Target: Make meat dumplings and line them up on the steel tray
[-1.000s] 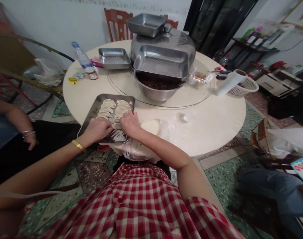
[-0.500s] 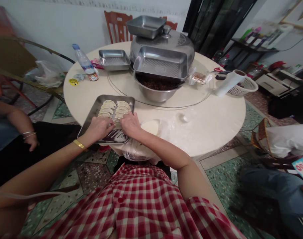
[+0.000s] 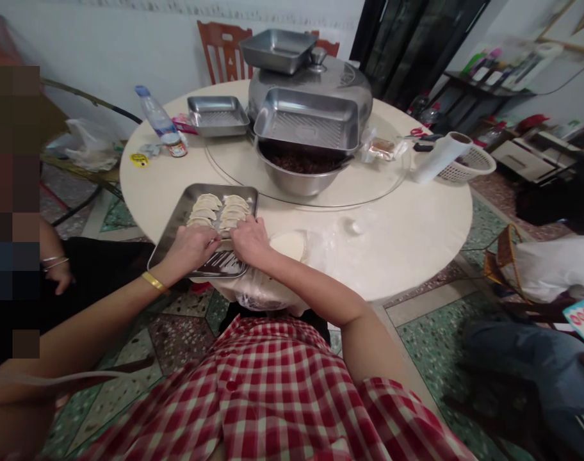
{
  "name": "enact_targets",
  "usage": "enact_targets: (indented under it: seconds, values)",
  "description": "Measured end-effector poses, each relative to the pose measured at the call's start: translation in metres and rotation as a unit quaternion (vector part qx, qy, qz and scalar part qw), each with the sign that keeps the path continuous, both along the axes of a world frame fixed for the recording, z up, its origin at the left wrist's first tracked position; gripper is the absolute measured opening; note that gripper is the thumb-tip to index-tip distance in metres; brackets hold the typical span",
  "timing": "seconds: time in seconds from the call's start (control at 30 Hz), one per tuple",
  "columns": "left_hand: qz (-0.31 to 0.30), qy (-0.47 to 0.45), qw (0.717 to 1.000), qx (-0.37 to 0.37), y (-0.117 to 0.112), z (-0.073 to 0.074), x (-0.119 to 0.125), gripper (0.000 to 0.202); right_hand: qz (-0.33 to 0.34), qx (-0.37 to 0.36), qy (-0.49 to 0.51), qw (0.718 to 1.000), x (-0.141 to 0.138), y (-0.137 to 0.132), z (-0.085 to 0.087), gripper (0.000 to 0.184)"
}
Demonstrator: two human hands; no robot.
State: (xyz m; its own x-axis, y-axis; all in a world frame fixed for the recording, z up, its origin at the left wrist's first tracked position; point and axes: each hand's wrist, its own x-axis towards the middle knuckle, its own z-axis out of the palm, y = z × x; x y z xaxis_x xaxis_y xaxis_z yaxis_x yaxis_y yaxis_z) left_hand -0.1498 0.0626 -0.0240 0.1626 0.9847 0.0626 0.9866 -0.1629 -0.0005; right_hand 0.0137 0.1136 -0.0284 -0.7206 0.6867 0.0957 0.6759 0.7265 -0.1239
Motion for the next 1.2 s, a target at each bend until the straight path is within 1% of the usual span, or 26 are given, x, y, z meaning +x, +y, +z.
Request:
enact_targets:
  seconds: [0.23, 0.47, 0.7, 0.87, 0.97, 1.03, 1.2]
  values:
    - [0.002, -0.012, 1.000, 0.015, -0.002, -0.003, -0.002, 0.029, 0.005, -0.003, 0.000, 1.000, -0.002, 0.001, 0.000, 0.028]
    - [-0.030, -0.010, 0.999, 0.014, 0.004, -0.004, 0.004, 0.030, 0.007, -0.002, 0.013, 1.000, -0.002, 0.001, 0.000, 0.026]
    - [-0.023, -0.016, 0.999, 0.025, 0.002, -0.003, 0.003, 0.031, -0.006, -0.007, 0.010, 1.000, -0.001, 0.002, 0.002, 0.027]
    - [-0.035, -0.015, 0.999, 0.017, 0.008, -0.004, 0.006, 0.031, -0.015, -0.012, 0.007, 1.000, 0.003, 0.000, 0.008, 0.030]
    - [-0.037, -0.016, 0.999, 0.014, 0.010, -0.005, 0.008, 0.030, -0.030, -0.003, 0.022, 0.999, 0.014, -0.001, 0.017, 0.030]
    - [-0.035, -0.016, 0.999, 0.012, 0.010, -0.005, 0.009, 0.031, -0.047, 0.009, 0.046, 0.998, 0.028, 0.000, 0.023, 0.031]
    - [-0.035, -0.007, 0.999, 0.004, 0.010, 0.001, 0.014, 0.032, -0.122, 0.025, 0.122, 0.985, 0.081, 0.003, 0.033, 0.031]
